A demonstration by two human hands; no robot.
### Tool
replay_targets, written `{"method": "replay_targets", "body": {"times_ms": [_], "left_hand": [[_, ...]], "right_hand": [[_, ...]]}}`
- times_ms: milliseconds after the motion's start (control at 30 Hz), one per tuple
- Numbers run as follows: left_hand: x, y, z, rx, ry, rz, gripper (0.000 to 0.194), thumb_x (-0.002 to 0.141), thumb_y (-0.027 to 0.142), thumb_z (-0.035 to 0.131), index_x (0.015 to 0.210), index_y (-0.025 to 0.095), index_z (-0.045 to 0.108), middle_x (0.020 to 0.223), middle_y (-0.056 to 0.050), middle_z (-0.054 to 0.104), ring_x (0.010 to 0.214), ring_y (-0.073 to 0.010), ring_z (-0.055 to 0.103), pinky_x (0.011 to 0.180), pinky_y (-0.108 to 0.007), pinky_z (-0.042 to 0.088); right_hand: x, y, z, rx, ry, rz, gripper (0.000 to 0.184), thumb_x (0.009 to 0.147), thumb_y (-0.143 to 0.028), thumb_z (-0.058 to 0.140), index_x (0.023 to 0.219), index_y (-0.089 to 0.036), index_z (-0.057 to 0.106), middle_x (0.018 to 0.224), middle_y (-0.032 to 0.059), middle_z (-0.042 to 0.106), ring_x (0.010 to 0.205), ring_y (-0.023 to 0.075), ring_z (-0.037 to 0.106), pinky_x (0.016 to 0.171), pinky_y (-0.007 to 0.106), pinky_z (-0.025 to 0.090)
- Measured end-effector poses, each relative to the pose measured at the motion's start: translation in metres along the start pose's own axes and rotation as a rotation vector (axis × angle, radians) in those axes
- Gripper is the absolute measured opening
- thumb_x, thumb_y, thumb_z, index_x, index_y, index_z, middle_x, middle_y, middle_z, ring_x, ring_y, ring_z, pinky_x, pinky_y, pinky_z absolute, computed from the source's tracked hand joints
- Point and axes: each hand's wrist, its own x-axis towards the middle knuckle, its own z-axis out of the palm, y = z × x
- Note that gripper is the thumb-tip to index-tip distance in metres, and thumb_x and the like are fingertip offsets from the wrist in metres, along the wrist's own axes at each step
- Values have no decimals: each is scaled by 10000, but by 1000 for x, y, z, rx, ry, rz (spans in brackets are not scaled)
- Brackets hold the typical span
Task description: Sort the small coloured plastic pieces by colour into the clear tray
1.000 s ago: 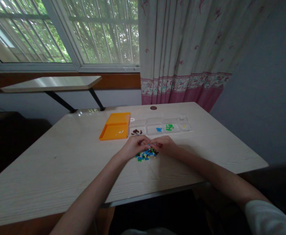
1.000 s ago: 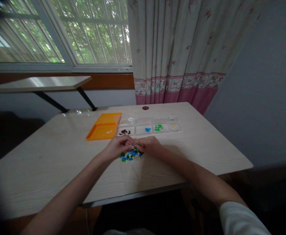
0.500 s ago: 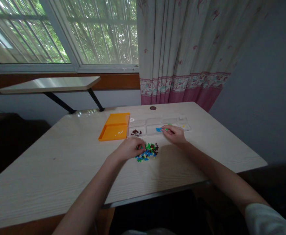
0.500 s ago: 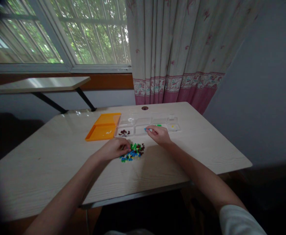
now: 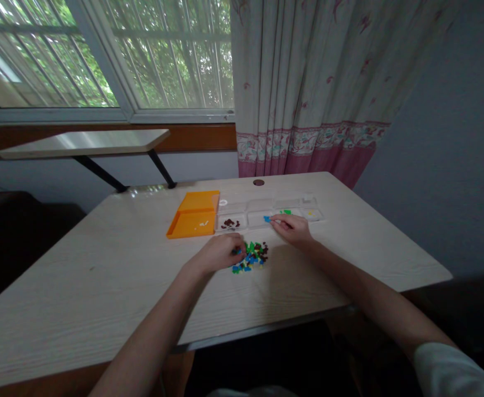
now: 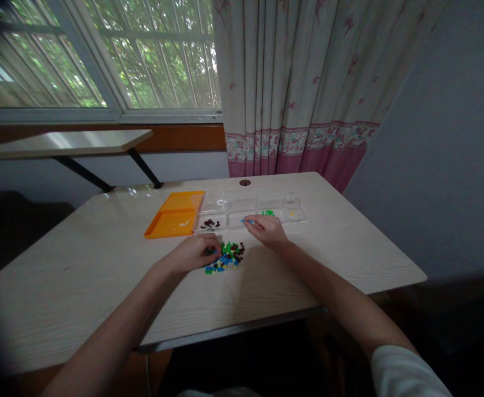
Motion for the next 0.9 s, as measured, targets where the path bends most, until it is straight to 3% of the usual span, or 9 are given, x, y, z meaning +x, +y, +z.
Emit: {"method": "replay_targets", "body": {"times_ms": [333,633,767,900], "left_hand": [[0,1,0,-58,-17,18,157,796,193,477,786,167,631,795,-37,596,755,-133,542,679,-207,401],[0,0,5,-123,16,-36,115,805,193,463,794,166,574,770,-26,565,689,-127,511,618,-215,388],[1,1,5,-166,99,-32,141,846,213,418,826,165,548,813,-36,578,740,-135,523,671,-231,399],[2,4,3,-201,189,-63,162,870,233,390,842,169,537,792,-28,591,709,-126,528,660,-231,395]], "right_hand": [[-2,3,2,-20,-7,25,203,802,-301,536,799,-160,682,449,-47,461,411,53,403,468,164,357],[-3,10,4,-93,-134,308,236,788,-349,524,814,-174,681,455,-52,422,424,62,380,476,173,320],[-2,14,3,-147,-123,465,266,785,-393,522,828,-193,692,481,-37,470,447,76,416,483,187,312],[-1,15,2,-169,-173,481,290,790,-412,518,888,-204,695,504,-22,520,469,88,446,494,195,314]]}}
